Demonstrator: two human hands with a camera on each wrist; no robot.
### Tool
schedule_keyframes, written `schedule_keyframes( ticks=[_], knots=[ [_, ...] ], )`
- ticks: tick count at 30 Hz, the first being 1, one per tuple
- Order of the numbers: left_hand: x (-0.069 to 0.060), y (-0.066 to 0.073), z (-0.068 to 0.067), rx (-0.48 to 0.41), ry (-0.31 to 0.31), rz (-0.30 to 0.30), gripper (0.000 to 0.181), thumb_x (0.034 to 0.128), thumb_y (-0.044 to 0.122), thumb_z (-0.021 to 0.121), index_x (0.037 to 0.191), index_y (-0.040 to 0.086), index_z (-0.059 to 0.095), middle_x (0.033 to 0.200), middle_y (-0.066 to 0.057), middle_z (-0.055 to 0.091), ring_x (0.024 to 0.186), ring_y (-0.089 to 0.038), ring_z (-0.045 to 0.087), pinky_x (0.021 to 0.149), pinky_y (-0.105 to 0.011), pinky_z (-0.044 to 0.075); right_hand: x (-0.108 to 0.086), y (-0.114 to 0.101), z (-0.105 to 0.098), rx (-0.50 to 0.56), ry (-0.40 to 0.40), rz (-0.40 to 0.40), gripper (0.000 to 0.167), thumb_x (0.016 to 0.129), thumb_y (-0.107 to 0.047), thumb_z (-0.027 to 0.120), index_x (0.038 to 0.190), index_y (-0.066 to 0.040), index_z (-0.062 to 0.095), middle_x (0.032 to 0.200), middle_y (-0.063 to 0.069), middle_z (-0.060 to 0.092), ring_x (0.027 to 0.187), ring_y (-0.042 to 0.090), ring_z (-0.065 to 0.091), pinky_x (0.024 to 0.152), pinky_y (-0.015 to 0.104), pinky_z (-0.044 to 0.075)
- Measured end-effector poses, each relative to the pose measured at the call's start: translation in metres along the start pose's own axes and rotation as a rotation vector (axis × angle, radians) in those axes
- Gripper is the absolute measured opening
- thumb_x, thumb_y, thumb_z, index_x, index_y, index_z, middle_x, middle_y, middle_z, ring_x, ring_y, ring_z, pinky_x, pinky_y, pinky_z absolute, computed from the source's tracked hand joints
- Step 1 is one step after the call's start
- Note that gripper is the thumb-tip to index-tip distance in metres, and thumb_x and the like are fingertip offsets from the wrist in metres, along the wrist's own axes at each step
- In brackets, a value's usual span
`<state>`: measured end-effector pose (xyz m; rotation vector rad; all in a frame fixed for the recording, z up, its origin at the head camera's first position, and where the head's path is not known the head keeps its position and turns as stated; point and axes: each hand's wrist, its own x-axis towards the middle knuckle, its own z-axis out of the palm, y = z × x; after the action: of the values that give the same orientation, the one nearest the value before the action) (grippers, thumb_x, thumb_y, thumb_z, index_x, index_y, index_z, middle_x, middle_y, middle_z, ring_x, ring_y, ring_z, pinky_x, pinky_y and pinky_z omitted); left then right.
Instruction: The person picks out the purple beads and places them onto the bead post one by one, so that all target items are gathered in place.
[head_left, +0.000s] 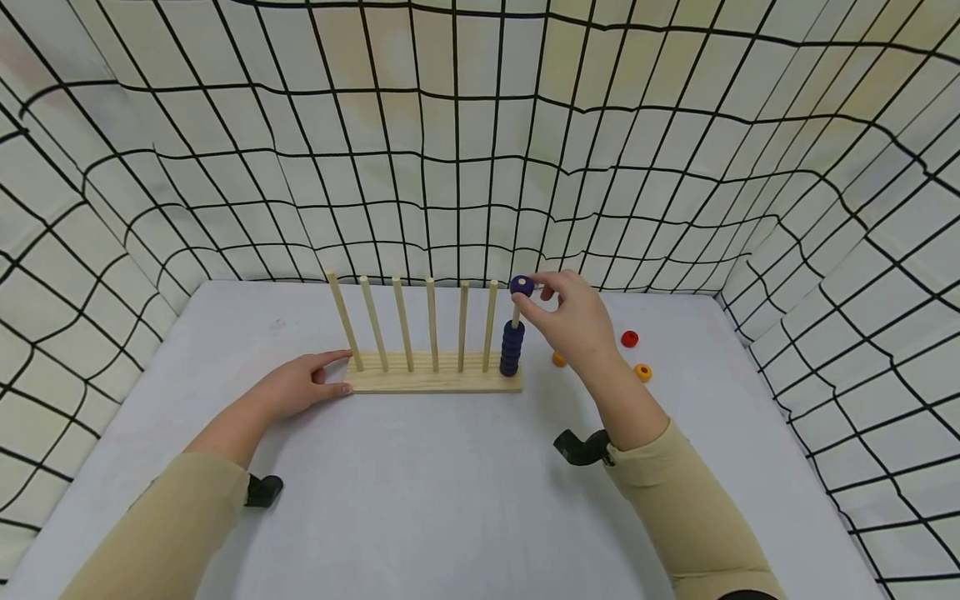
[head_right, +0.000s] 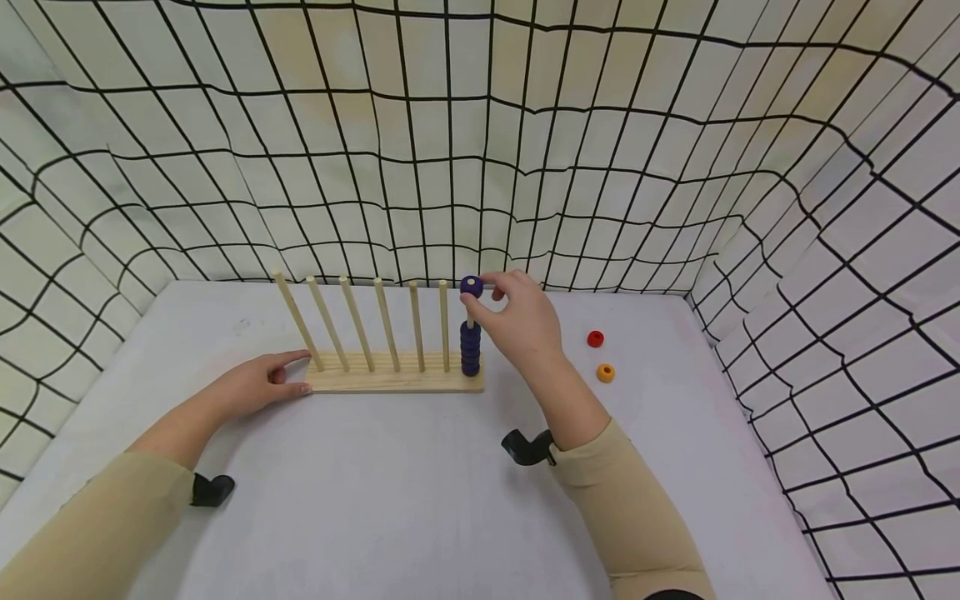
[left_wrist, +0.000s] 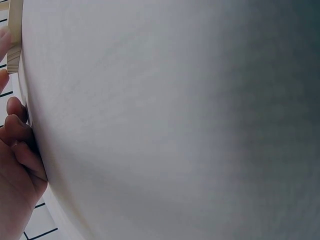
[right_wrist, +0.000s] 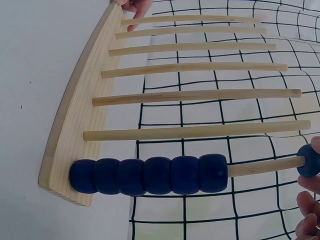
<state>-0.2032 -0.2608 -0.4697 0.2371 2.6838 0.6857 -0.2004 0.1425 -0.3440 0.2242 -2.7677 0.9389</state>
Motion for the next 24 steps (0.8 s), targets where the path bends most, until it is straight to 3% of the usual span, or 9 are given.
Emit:
schedule_keyframes(
  ticks=[24],
  knots=[
    [-0.0004, -0.0003, 0.0006, 0.007, 0.007, 0.005, 0.078, 0.0888, 0.052, 0.069, 0.151, 0.015, 0.042, 0.079, -0.005, 0.043, 0.072, -0.020, 0.041, 0.064, -0.036, 0.032, -0.0021, 0.0019, -0.0029, 0.011, 0.004, -0.001, 0.041, 0.093, -0.047, 0.065, 0.124, -0.020, 0.069, 0.094, -0.001, 0.054, 0.081, 0.020, 0.047, 0.063, 0.035, 0.039]
  ],
)
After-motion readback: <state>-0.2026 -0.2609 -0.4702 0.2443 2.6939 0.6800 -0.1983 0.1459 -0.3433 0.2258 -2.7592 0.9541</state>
